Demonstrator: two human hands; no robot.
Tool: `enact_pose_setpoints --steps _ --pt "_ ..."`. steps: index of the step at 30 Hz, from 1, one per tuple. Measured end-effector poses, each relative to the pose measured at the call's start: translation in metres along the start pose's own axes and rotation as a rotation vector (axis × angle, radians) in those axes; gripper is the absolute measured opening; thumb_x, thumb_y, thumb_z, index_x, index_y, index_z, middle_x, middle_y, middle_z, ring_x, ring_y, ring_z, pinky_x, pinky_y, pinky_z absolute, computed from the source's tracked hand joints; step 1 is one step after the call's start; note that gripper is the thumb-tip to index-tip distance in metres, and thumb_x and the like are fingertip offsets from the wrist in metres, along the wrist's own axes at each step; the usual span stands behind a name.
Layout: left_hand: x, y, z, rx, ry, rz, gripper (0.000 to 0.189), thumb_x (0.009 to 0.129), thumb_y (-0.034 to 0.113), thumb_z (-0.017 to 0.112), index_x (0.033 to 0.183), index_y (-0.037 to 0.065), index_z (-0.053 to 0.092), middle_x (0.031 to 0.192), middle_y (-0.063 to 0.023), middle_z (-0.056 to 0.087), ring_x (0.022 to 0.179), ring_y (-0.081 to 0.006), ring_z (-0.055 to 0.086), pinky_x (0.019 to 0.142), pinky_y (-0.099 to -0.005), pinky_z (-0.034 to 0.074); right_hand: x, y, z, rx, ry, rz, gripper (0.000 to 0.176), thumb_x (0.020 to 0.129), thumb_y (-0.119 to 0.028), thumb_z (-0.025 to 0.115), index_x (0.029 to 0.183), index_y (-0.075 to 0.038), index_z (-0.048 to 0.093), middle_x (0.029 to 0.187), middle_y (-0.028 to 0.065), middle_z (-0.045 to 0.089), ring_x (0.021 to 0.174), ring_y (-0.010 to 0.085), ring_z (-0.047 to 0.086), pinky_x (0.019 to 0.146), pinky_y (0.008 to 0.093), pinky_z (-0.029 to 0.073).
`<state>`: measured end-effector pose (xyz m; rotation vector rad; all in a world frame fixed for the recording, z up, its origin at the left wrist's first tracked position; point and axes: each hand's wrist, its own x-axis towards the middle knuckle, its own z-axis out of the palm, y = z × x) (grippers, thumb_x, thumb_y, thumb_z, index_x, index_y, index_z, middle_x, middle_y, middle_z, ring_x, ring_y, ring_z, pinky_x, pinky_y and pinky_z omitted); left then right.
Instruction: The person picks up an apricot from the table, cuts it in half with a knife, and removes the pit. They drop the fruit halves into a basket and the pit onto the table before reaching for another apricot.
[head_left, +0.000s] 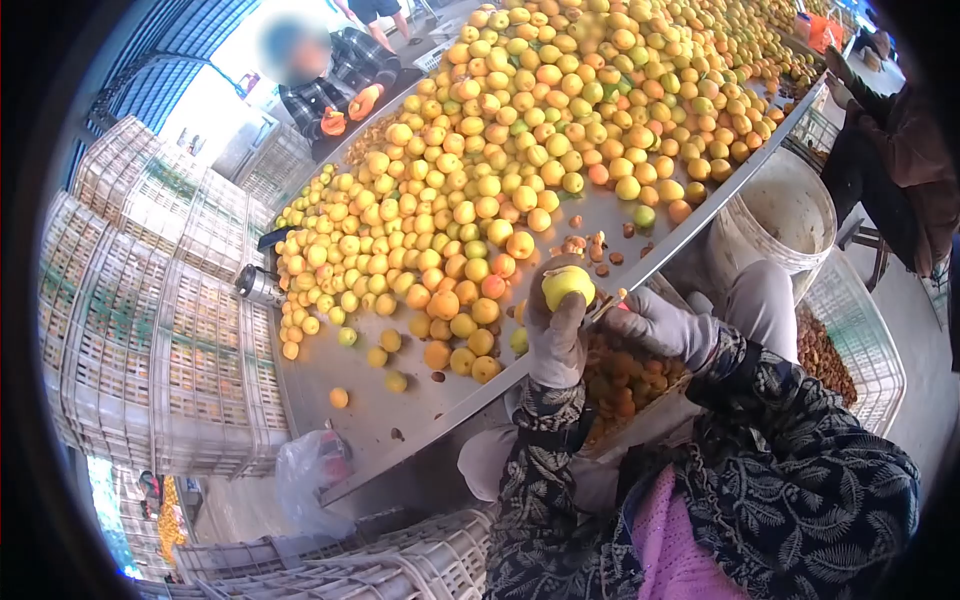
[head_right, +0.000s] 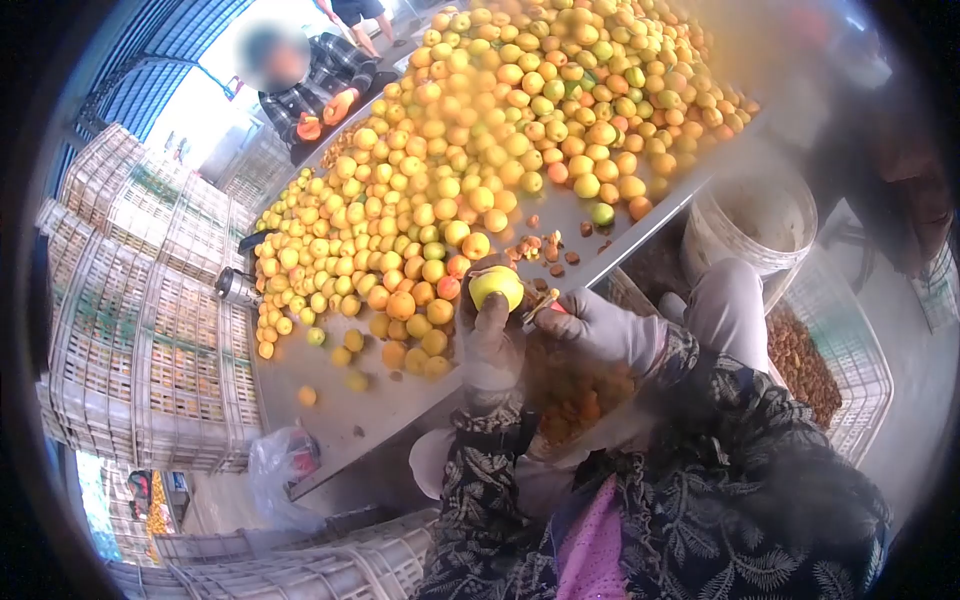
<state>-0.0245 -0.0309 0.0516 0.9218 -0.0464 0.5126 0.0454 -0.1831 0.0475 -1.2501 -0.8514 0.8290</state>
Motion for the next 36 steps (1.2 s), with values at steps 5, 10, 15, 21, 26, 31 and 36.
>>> enact_pose_setpoints --steps 5,10,15,21,26,31,36 --pt "0.005 0.024 -0.022 0.203 -0.176 -0.223 0.036 0.075 0.011 0.072 0.107 -0.001 0.061 0.095 -0.0042 0.062 0.084 -0.0125 0.06 0.077 -0.0246 0.051 0.006 -0.005 -0.026 -0.295 -0.182 0.083 0.039 0.097 -0.037 0.052 0.094 0.0 0.064 0.076 0.0029 0.061 0.073 0.0095 0.054 0.067 0.0278 0.046" --pt "0.005 0.01 -0.034 0.189 0.064 -0.26 0.036 0.073 0.009 0.073 0.106 0.001 0.062 0.094 -0.0052 0.064 0.084 -0.0139 0.063 0.077 -0.0284 0.052 0.011 0.005 -0.024 -0.412 -0.041 -0.182 0.032 0.096 -0.03 0.053 0.093 0.0 0.063 0.07 0.0056 0.058 0.069 0.0142 0.054 0.067 0.0334 0.047" --pt "0.009 -0.002 -0.025 0.023 0.139 -0.258 0.028 0.082 0.016 0.07 0.104 0.001 0.061 0.092 -0.0069 0.066 0.082 -0.0175 0.065 0.07 -0.0299 0.052 0.032 0.012 0.011 0.206 0.535 -0.117 0.033 0.094 -0.039 0.059 0.089 -0.006 0.06 0.072 -0.0017 0.054 0.063 0.0041 0.048 0.055 0.0204 0.04" --pt "-0.001 -0.027 -0.011 1.018 -0.013 0.27 0.038 0.096 0.029 0.052 0.12 -0.001 0.053 0.107 -0.0246 0.062 0.098 -0.0398 0.062 0.082 -0.0419 0.05 0.054 0.012 0.009 0.159 0.627 -0.158 0.038 0.093 -0.033 0.06 0.113 -0.001 0.059 0.089 -0.0026 0.06 0.075 0.0056 0.054 0.065 0.022 0.046" --pt "-0.004 -0.021 -0.003 1.239 0.011 0.478 0.037 0.098 0.028 0.046 0.121 -0.001 0.053 0.109 -0.0265 0.061 0.099 -0.0445 0.06 0.08 -0.0455 0.05 0.056 0.006 0.023 0.091 0.645 -0.155 0.036 0.093 -0.03 0.06 0.111 0.001 0.06 0.091 -0.0007 0.061 0.082 0.007 0.054 0.07 0.0255 0.047" --pt "-0.007 -0.029 -0.005 1.017 0.245 0.203 0.035 0.1 0.028 0.04 0.104 -0.001 0.061 0.091 -0.017 0.064 0.083 -0.0274 0.062 0.077 -0.0371 0.048 0.057 -0.014 0.042 -0.536 0.808 -0.265 0.018 0.083 -0.018 0.063 0.089 -0.001 0.063 0.077 0.0126 0.062 0.072 0.0225 0.059 0.067 0.0331 0.046" --pt "-0.003 -0.041 -0.02 0.644 0.199 0.164 0.033 0.1 0.031 0.041 0.103 0.002 0.058 0.095 -0.0119 0.063 0.087 -0.0228 0.061 0.076 -0.0348 0.048 0.062 -0.016 0.036 -0.798 0.722 -0.367 0.018 0.075 -0.016 0.065 0.075 -0.002 0.055 0.074 0.0157 0.054 0.065 0.0368 0.055 0.059 0.0402 0.044"
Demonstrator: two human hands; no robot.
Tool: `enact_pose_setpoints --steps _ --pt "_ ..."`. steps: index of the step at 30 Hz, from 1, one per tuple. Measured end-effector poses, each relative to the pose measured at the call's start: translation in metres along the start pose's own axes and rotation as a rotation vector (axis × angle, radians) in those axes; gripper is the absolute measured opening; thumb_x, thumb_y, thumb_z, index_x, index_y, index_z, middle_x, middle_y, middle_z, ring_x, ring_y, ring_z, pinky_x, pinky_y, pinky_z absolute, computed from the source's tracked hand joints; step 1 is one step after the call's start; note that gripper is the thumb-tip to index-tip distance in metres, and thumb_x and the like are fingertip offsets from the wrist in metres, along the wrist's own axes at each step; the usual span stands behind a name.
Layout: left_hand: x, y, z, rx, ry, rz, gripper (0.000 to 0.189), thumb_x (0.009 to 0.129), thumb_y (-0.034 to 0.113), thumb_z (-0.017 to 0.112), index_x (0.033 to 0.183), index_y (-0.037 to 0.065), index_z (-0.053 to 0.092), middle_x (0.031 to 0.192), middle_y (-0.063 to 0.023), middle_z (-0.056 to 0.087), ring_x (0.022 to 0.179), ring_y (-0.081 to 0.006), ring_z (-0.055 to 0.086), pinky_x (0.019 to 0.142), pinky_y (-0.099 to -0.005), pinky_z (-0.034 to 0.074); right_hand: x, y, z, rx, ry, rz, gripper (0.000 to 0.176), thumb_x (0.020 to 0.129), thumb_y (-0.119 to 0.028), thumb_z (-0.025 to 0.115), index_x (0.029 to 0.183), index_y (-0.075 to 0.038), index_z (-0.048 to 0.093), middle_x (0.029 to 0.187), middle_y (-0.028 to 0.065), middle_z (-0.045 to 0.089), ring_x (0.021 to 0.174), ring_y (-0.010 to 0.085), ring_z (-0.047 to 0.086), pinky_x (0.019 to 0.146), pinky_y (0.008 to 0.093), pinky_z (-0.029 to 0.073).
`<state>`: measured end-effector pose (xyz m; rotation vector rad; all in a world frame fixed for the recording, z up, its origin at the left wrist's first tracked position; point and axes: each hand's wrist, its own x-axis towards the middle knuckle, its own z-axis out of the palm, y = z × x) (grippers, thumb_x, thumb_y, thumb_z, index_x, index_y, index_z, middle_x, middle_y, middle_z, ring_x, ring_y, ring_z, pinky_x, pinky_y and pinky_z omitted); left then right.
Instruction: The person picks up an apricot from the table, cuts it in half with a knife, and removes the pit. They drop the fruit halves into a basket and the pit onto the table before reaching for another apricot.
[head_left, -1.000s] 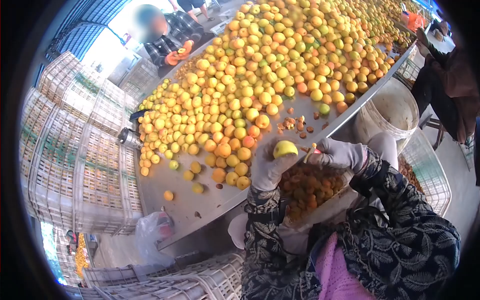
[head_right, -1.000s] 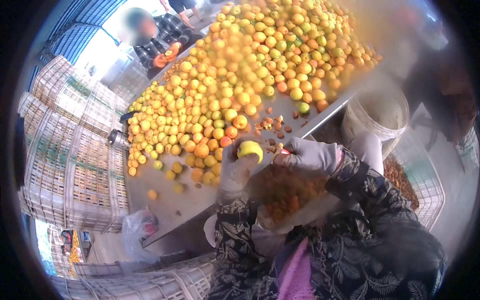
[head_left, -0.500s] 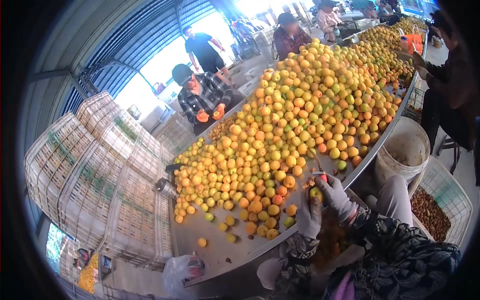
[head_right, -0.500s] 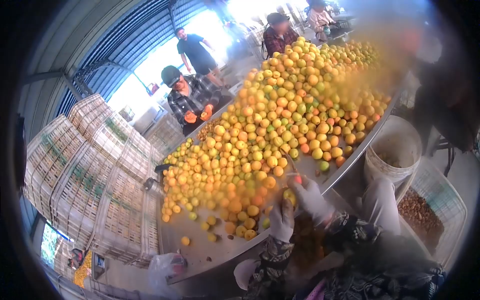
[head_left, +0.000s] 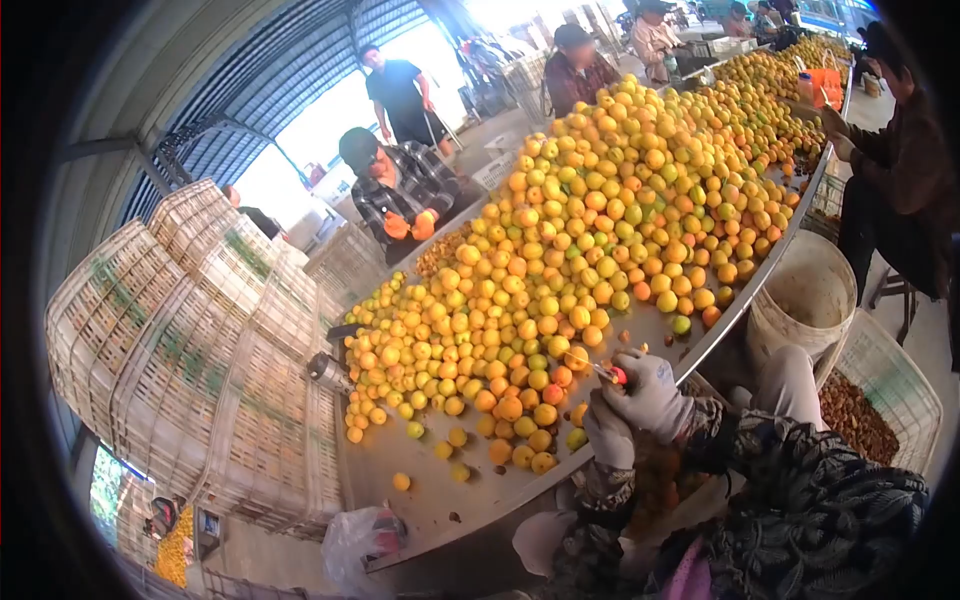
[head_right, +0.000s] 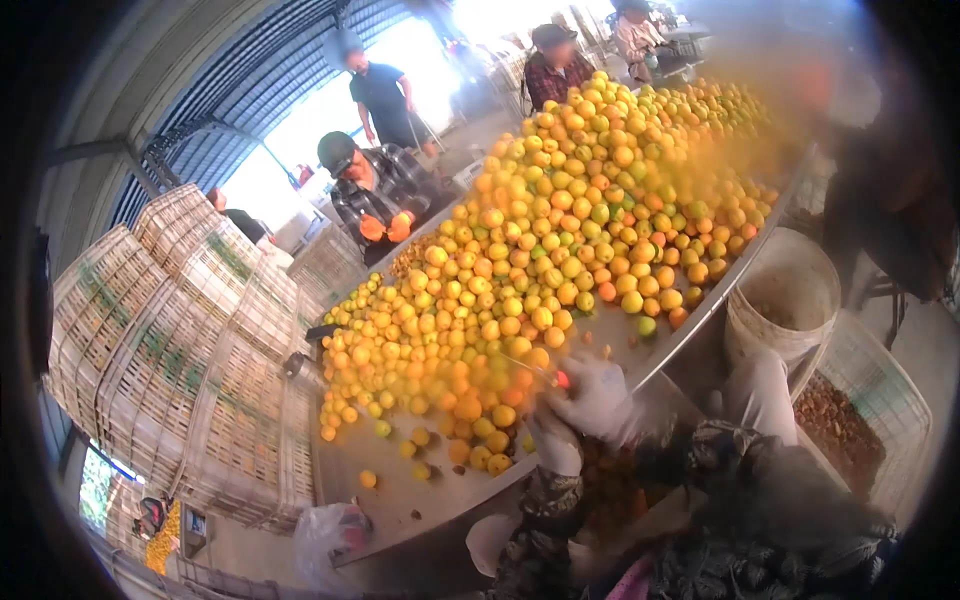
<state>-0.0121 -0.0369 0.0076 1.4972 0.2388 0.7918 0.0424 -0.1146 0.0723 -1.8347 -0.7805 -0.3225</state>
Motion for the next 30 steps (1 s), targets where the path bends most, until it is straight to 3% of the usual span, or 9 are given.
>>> enact_pose_setpoints --steps 9,13,15,17,19,20,23,25,30 --pt "0.008 0.002 -0.001 -0.539 0.043 -0.698 0.04 0.098 0.041 0.046 0.113 0.007 0.059 0.099 -0.0046 0.06 0.09 -0.0138 0.06 0.075 -0.03 0.05 0.016 0.026 -0.008 0.068 -0.278 -0.302 0.017 0.07 -0.017 0.067 0.076 -0.004 0.059 0.074 0.0128 0.056 0.063 0.0312 0.057 0.056 0.0368 0.046" --pt "0.009 0.013 -0.023 -0.861 -0.476 -0.953 0.04 0.096 0.046 0.045 0.105 0.009 0.057 0.071 -0.0033 0.058 0.056 -0.019 0.058 0.048 -0.0333 0.048 0.016 0.045 -0.004 0.925 -0.112 0.477 0.013 0.079 -0.015 0.063 0.084 -0.004 0.061 0.072 0.0049 0.057 0.059 0.0178 0.054 0.057 0.0297 0.046" --pt "0.003 0.032 -0.008 -0.841 -0.334 -0.952 0.037 0.097 0.042 0.047 0.108 0.008 0.057 0.075 -0.0044 0.059 0.056 -0.0185 0.058 0.047 -0.0343 0.047 -0.003 0.05 -0.014 0.018 0.209 -0.263 0.015 0.083 -0.015 0.061 0.091 -0.002 0.061 0.075 0.002 0.06 0.063 0.0128 0.055 0.06 0.0285 0.047" --pt "0.0 0.042 -0.004 -0.706 -0.277 -0.9 0.037 0.095 0.044 0.049 0.105 0.01 0.059 0.084 -0.0026 0.063 0.057 -0.0125 0.057 0.049 -0.0259 0.047 -0.005 0.082 -0.012 0.763 0.004 0.539 0.018 0.074 -0.01 0.066 0.09 -0.005 0.06 0.073 0.0045 0.059 0.063 0.0171 0.057 0.059 0.0283 0.047" --pt "-0.009 0.031 -0.007 -0.658 -0.423 -0.76 0.031 0.095 0.036 0.055 0.108 0.009 0.058 0.087 -0.0038 0.064 0.057 -0.0119 0.058 0.049 -0.0251 0.047 -0.018 0.077 -0.033 0.052 0.063 -0.186 0.012 0.075 -0.01 0.065 0.085 -0.005 0.06 0.072 0.0049 0.06 0.06 0.0175 0.058 0.056 0.0268 0.047" --pt "-0.013 0.034 -0.006 -0.471 -0.438 -0.685 0.029 0.094 0.032 0.058 0.109 0.008 0.057 0.087 -0.0035 0.064 0.058 -0.0109 0.058 0.049 -0.0248 0.047 -0.021 0.074 -0.048 0.224 -0.18 0.018 0.043 0.067 -0.011 0.079 0.105 -0.005 0.059 0.098 0.0156 0.062 0.086 0.032 0.06 0.075 0.0374 0.05" --pt "-0.016 0.022 -0.009 -0.013 -0.529 -0.462 0.034 0.092 0.028 0.061 0.113 0.003 0.055 0.091 -0.0101 0.065 0.066 -0.0209 0.063 0.056 -0.032 0.05 -0.031 0.096 -0.041 0.657 -0.19 0.451 0.032 0.072 -0.008 0.074 0.1 -0.003 0.059 0.086 0.014 0.063 0.076 0.0309 0.061 0.068 0.0362 0.05" --pt "-0.02 0.017 -0.008 0.491 -0.521 0.238 0.042 0.091 0.032 0.061 0.119 0.002 0.053 0.099 -0.0201 0.065 0.08 -0.0358 0.064 0.069 -0.0406 0.052 -0.035 0.1 -0.04 0.65 -0.239 0.497 0.021 0.081 -0.01 0.067 0.099 -0.002 0.061 0.083 0.0086 0.064 0.073 0.0232 0.061 0.066 0.0329 0.049" --pt "-0.025 0.014 0.004 0.693 -0.284 0.348 0.047 0.089 0.036 0.064 0.121 0.003 0.055 0.105 -0.0235 0.063 0.091 -0.0413 0.062 0.08 -0.0448 0.05 -0.032 0.073 -0.022 0.985 -0.119 0.633 0.023 0.092 -0.02 0.058 0.106 -0.001 0.061 0.09 -0.0011 0.062 0.079 0.0066 0.056 0.064 0.0233 0.047"
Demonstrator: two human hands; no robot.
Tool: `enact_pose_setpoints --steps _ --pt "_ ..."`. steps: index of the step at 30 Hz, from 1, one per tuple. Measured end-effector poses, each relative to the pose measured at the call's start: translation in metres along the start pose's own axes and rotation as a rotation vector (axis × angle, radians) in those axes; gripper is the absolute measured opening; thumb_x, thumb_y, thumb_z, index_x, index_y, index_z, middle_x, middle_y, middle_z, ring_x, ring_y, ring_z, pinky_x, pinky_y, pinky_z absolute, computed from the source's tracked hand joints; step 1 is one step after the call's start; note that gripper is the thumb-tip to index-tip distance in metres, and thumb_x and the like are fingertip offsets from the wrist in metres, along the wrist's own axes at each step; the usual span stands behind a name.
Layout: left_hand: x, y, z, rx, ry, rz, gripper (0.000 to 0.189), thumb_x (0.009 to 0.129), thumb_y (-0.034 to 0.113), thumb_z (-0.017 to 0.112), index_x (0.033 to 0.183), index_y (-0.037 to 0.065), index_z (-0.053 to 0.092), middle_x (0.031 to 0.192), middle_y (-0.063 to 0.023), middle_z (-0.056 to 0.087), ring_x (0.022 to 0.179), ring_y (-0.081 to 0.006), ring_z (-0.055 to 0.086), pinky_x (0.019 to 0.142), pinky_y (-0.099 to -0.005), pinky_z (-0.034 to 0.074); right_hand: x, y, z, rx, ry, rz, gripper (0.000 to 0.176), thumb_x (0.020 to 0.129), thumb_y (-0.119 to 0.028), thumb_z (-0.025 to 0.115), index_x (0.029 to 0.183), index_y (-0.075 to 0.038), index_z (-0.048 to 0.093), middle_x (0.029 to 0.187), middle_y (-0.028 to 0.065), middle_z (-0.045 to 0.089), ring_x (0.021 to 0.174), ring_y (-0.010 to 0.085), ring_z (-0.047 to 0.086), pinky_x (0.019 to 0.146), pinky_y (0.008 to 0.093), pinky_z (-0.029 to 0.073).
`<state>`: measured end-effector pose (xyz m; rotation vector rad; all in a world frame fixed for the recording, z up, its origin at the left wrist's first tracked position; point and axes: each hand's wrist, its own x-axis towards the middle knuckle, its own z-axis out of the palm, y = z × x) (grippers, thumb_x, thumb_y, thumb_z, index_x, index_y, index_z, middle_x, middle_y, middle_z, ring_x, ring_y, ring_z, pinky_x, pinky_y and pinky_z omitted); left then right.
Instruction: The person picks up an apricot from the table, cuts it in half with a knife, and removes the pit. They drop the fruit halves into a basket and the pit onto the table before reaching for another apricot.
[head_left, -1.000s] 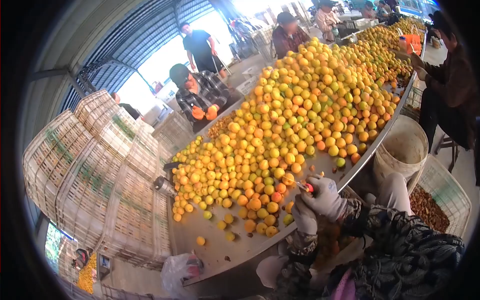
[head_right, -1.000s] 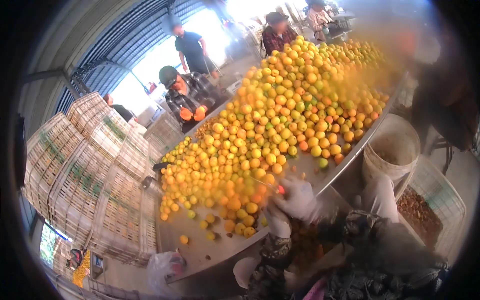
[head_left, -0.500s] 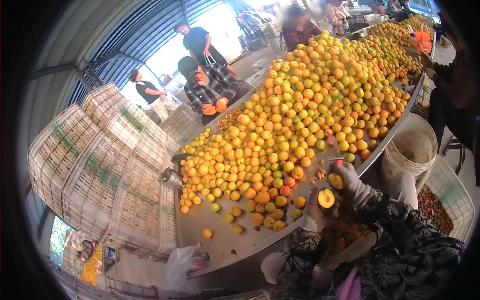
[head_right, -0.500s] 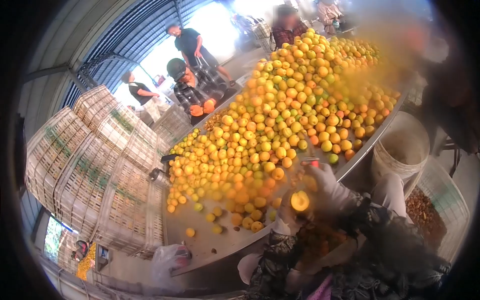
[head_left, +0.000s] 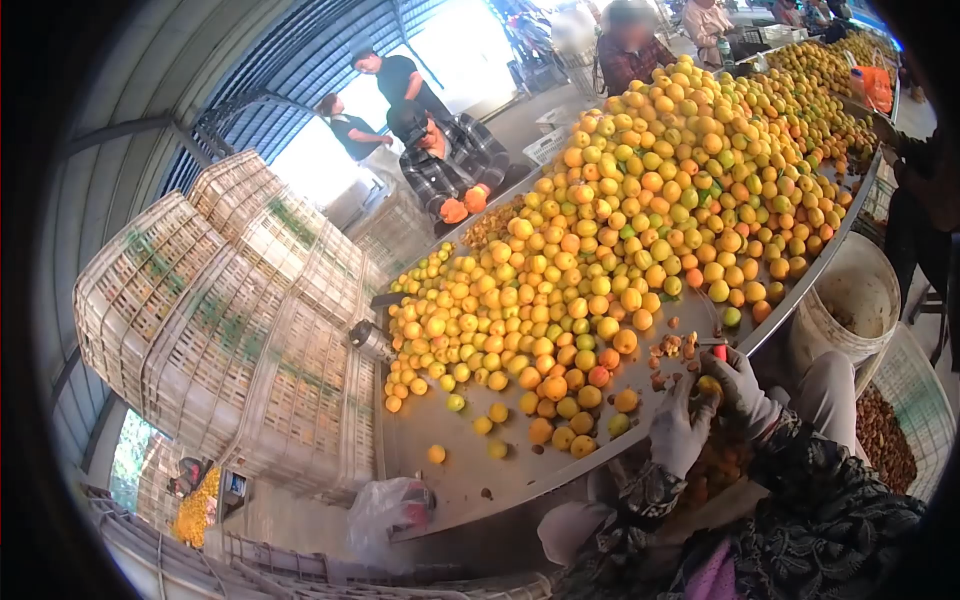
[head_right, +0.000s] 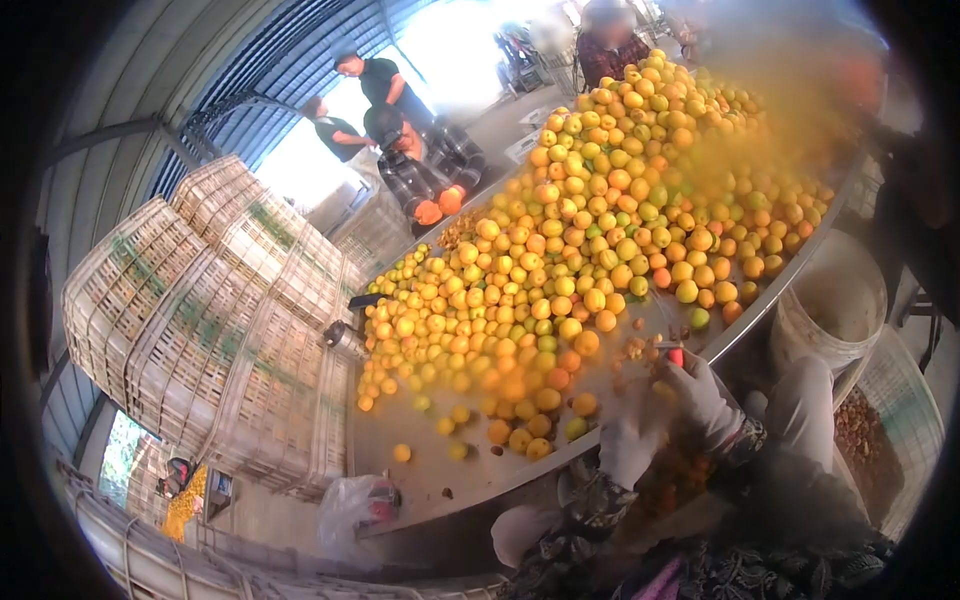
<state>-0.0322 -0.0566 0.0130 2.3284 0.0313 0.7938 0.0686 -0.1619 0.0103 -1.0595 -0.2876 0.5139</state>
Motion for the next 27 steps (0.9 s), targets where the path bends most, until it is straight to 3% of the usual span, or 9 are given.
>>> enact_pose_setpoints --steps 9,13,14,15,16,19,23,25,27 --pt "0.015 -0.007 -0.007 -0.791 0.168 -0.452 0.03 0.083 0.007 0.067 0.109 0.004 0.053 0.101 -0.0044 0.058 0.09 -0.0129 0.055 0.079 -0.0256 0.047 0.011 0.011 0.032 -0.572 -0.041 -0.477 0.027 0.089 -0.015 0.061 0.108 0.004 0.059 0.09 0.0005 0.06 0.084 0.0064 0.053 0.067 0.0253 0.047" --pt "0.016 -0.029 -0.01 -1.251 0.265 -0.607 0.031 0.084 0.006 0.058 0.115 0.002 0.058 0.111 -0.01 0.061 0.105 -0.025 0.057 0.092 -0.0324 0.046 0.02 -0.018 0.065 -0.215 0.061 -0.029 0.021 0.092 -0.025 0.06 0.089 -0.004 0.064 0.063 -0.0043 0.054 0.054 0.0046 0.05 0.045 0.022 0.036" --pt "0.021 -0.019 -0.018 -0.652 0.211 -0.418 0.026 0.086 0.005 0.058 0.112 0.002 0.059 0.102 -0.0077 0.062 0.098 -0.0231 0.059 0.088 -0.0345 0.049 0.027 -0.022 0.074 -0.11 0.13 -0.071 0.025 0.093 -0.027 0.059 0.077 -0.008 0.06 0.056 -0.0055 0.048 0.043 0.0053 0.043 0.039 0.0221 0.029" --pt "0.022 -0.026 -0.018 -1.545 0.286 -0.864 0.026 0.091 0.025 0.058 0.113 0.011 0.058 0.104 -0.0023 0.058 0.094 -0.0187 0.058 0.078 -0.0368 0.053 0.029 -0.033 0.078 -0.028 0.139 0.007 0.033 0.095 -0.03 0.056 0.069 -0.011 0.054 0.054 -0.0048 0.048 0.041 0.0061 0.043 0.038 0.0213 0.029" --pt "0.013 -0.043 -0.011 -0.822 0.096 -0.394 0.024 0.093 0.026 0.055 0.111 0.01 0.057 0.099 -0.0043 0.059 0.092 -0.0185 0.058 0.077 -0.0379 0.053 0.03 -0.043 0.082 -0.037 0.053 -0.09 0.037 0.096 -0.031 0.053 0.066 -0.011 0.05 0.052 -0.0036 0.047 0.038 0.0072 0.041 0.037 0.0214 0.029" --pt "0.025 -0.029 -0.017 -1.747 0.143 -0.836 0.026 0.098 0.029 0.044 0.109 0.008 0.055 0.095 -0.0083 0.058 0.086 -0.02 0.059 0.076 -0.036 0.053 0.044 -0.047 0.093 -0.02 0.118 -0.082 0.037 0.095 -0.031 0.054 0.067 -0.009 0.051 0.05 -0.0003 0.047 0.038 0.0088 0.041 0.036 0.0229 0.031" --pt "0.033 -0.01 -0.019 -1.585 0.186 -0.866 0.028 0.098 0.029 0.042 0.107 0.005 0.054 0.094 -0.0079 0.059 0.084 -0.0212 0.06 0.075 -0.0337 0.052 0.05 -0.043 0.099 -0.004 0.13 -0.154 0.033 0.094 -0.03 0.058 0.07 -0.008 0.054 0.051 -0.0012 0.047 0.039 0.0076 0.041 0.036 0.0224 0.03" --pt "0.025 -0.026 -0.013 -0.724 0.046 -0.37 0.025 0.097 0.024 0.043 0.107 0.003 0.053 0.093 -0.0071 0.06 0.083 -0.0202 0.06 0.074 -0.0318 0.051 0.05 -0.037 0.102 -0.055 0.065 -0.243 0.028 0.093 -0.026 0.06 0.073 -0.006 0.056 0.052 -0.0029 0.046 0.039 0.0063 0.04 0.036 0.0226 0.029" --pt "0.02 -0.031 -0.009 -0.65 0.074 -0.385 0.024 0.096 0.022 0.044 0.107 0.003 0.053 0.093 -0.0068 0.06 0.084 -0.0188 0.059 0.074 -0.0309 0.05 0.044 -0.034 0.101 -0.046 0.042 -0.18 0.025 0.087 -0.024 0.065 0.087 0.001 0.065 0.066 -0.0029 0.056 0.055 0.0039 0.048 0.048 0.0209 0.038"
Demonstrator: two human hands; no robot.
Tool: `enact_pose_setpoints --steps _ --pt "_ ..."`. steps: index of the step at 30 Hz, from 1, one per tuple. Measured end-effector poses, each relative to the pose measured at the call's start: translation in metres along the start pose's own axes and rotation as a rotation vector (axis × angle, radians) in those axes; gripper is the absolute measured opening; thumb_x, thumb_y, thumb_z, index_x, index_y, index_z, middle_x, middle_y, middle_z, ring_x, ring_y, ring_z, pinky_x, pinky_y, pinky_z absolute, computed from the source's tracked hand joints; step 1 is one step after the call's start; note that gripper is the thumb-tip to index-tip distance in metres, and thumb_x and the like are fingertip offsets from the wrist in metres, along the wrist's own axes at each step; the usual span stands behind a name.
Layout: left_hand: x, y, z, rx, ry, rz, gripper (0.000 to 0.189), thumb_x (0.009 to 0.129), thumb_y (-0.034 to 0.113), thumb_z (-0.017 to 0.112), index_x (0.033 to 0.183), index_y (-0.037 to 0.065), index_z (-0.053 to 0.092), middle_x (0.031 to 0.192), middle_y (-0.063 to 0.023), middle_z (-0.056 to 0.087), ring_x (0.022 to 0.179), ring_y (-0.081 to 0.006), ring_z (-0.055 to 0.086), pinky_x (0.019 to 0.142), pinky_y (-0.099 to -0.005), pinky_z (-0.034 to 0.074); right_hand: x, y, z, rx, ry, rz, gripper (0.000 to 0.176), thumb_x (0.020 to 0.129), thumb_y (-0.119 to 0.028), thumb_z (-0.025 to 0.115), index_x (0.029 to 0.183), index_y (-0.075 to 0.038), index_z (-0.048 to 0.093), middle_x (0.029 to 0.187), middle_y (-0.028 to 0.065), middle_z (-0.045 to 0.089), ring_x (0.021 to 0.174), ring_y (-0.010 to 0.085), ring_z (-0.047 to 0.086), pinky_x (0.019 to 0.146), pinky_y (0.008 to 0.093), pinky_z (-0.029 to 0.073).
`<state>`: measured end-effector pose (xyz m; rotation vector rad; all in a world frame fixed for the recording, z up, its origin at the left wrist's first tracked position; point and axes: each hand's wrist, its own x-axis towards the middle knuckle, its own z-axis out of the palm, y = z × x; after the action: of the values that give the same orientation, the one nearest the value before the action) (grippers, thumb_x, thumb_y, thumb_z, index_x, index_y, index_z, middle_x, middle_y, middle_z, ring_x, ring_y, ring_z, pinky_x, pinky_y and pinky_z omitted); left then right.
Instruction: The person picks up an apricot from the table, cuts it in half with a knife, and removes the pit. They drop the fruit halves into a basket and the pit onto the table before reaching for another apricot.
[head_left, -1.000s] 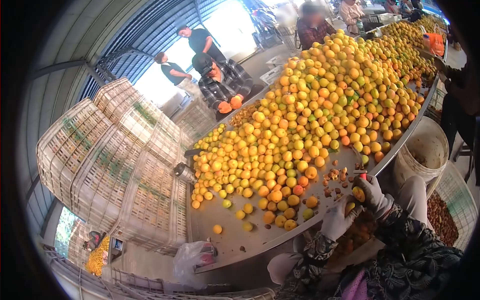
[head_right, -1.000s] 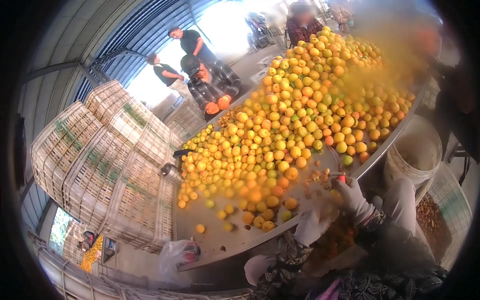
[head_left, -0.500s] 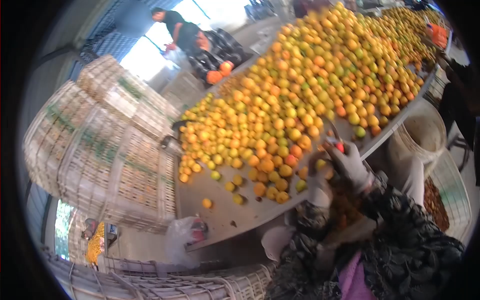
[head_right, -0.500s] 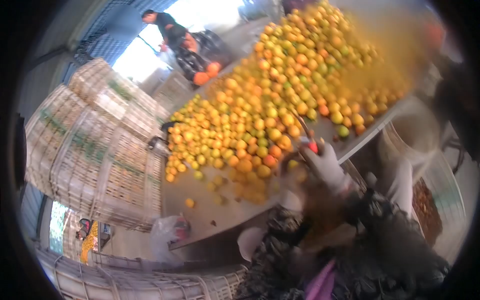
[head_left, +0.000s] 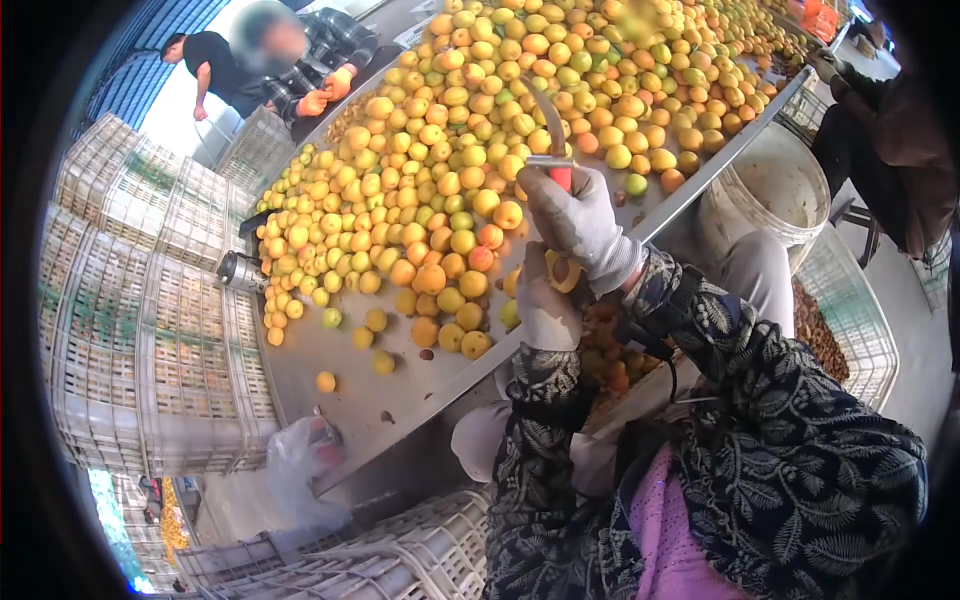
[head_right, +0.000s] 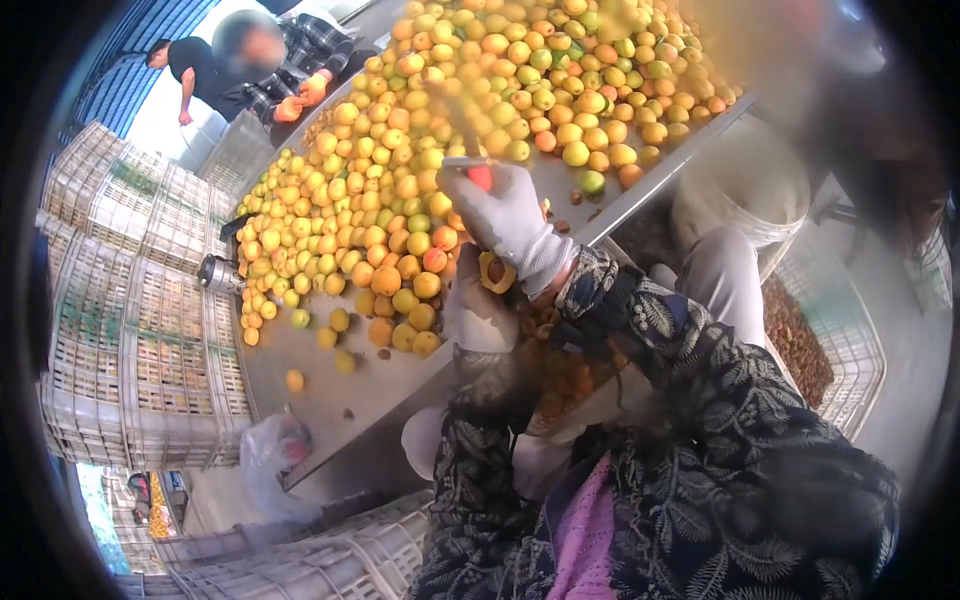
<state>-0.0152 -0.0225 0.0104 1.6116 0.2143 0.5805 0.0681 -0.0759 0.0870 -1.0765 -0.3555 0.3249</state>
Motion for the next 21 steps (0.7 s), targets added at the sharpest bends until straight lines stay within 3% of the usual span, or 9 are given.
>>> enact_pose_setpoints --steps 2,4,6,8,11,13,17,20,21 --pt "0.003 -0.007 0.002 0.069 0.037 0.005 0.023 0.095 0.02 0.045 0.108 0.002 0.053 0.093 -0.0065 0.061 0.084 -0.0174 0.059 0.075 -0.03 0.049 -0.005 0.001 0.003 -0.068 -0.055 -0.079 0.025 0.087 -0.024 0.065 0.092 0.001 0.066 0.069 -0.0036 0.057 0.06 0.0033 0.049 0.052 0.0206 0.039" --pt "0.01 -0.018 0.004 -0.459 0.205 -0.348 0.023 0.095 0.018 0.047 0.11 0.002 0.054 0.096 -0.0076 0.061 0.086 -0.0155 0.059 0.075 -0.0293 0.049 -0.004 0.011 0.002 -0.095 -0.052 -0.082 0.025 0.086 -0.024 0.065 0.093 0.0 0.066 0.071 -0.003 0.059 0.062 0.0035 0.051 0.053 0.0216 0.04" --pt "0.008 -0.025 0.007 -0.591 0.249 -0.34 0.026 0.095 0.018 0.046 0.113 0.001 0.054 0.098 -0.0078 0.061 0.089 -0.0155 0.059 0.077 -0.029 0.049 -0.005 0.009 0.005 -0.077 -0.104 -0.034 0.021 0.09 -0.02 0.062 0.075 -0.004 0.061 0.063 -0.006 0.053 0.055 0.0018 0.045 0.049 0.0195 0.036" --pt "0.005 -0.038 0.006 -0.72 0.295 -0.325 0.028 0.096 0.019 0.045 0.115 0.0 0.053 0.1 -0.008 0.061 0.092 -0.0155 0.059 0.08 -0.0287 0.049 -0.006 0.0 0.007 -0.061 -0.204 0.029 0.022 0.089 -0.02 0.062 0.073 -0.004 0.061 0.063 -0.0056 0.053 0.056 0.0021 0.046 0.05 0.0199 0.036" --pt "-0.002 -0.033 -0.005 -0.554 0.157 -0.21 0.035 0.094 0.021 0.048 0.122 -0.001 0.051 0.105 -0.0091 0.061 0.098 -0.016 0.059 0.083 -0.0284 0.049 -0.002 0.005 0.003 -0.054 -0.392 0.096 0.018 0.087 -0.02 0.064 0.079 -0.004 0.063 0.064 -0.0048 0.053 0.057 0.0029 0.047 0.05 0.0201 0.036" --pt "-0.011 0.031 -0.016 0.499 -0.121 0.043 0.04 0.092 0.023 0.053 0.125 0.001 0.049 0.112 -0.0091 0.06 0.104 -0.0197 0.06 0.086 -0.0311 0.05 -0.002 0.002 0.003 -0.025 -0.529 0.151 0.018 0.086 -0.02 0.064 0.084 -0.002 0.064 0.065 -0.0042 0.054 0.055 0.0033 0.046 0.048 0.0199 0.035" --pt "-0.004 0.005 -0.022 0.588 -0.206 0.113 0.043 0.09 0.024 0.056 0.126 0.003 0.049 0.119 -0.0082 0.059 0.106 -0.0248 0.06 0.086 -0.0349 0.051 0.001 0.012 0.0 -0.003 -0.638 0.211 0.018 0.086 -0.02 0.065 0.082 -0.002 0.063 0.065 -0.0035 0.054 0.053 0.0041 0.047 0.046 0.0203 0.035" --pt "0.002 0.013 -0.014 0.599 -0.193 0.082 0.045 0.089 0.027 0.058 0.127 0.004 0.05 0.122 -0.0082 0.058 0.105 -0.0286 0.059 0.088 -0.037 0.05 0.012 0.027 -0.006 0.065 -0.456 0.273 0.018 0.087 -0.02 0.064 0.081 -0.003 0.063 0.065 -0.003 0.055 0.054 0.0046 0.048 0.047 0.0209 0.036" --pt "0.012 -0.008 -0.002 -0.175 0.02 -0.254 0.046 0.089 0.03 0.058 0.126 0.004 0.05 0.119 -0.0096 0.059 0.103 -0.0289 0.06 0.088 -0.0369 0.049 0.01 0.028 -0.002 0.041 -0.253 0.204 0.019 0.087 -0.021 0.064 0.082 -0.003 0.063 0.065 -0.0028 0.055 0.055 0.0049 0.049 0.048 0.0211 0.037"
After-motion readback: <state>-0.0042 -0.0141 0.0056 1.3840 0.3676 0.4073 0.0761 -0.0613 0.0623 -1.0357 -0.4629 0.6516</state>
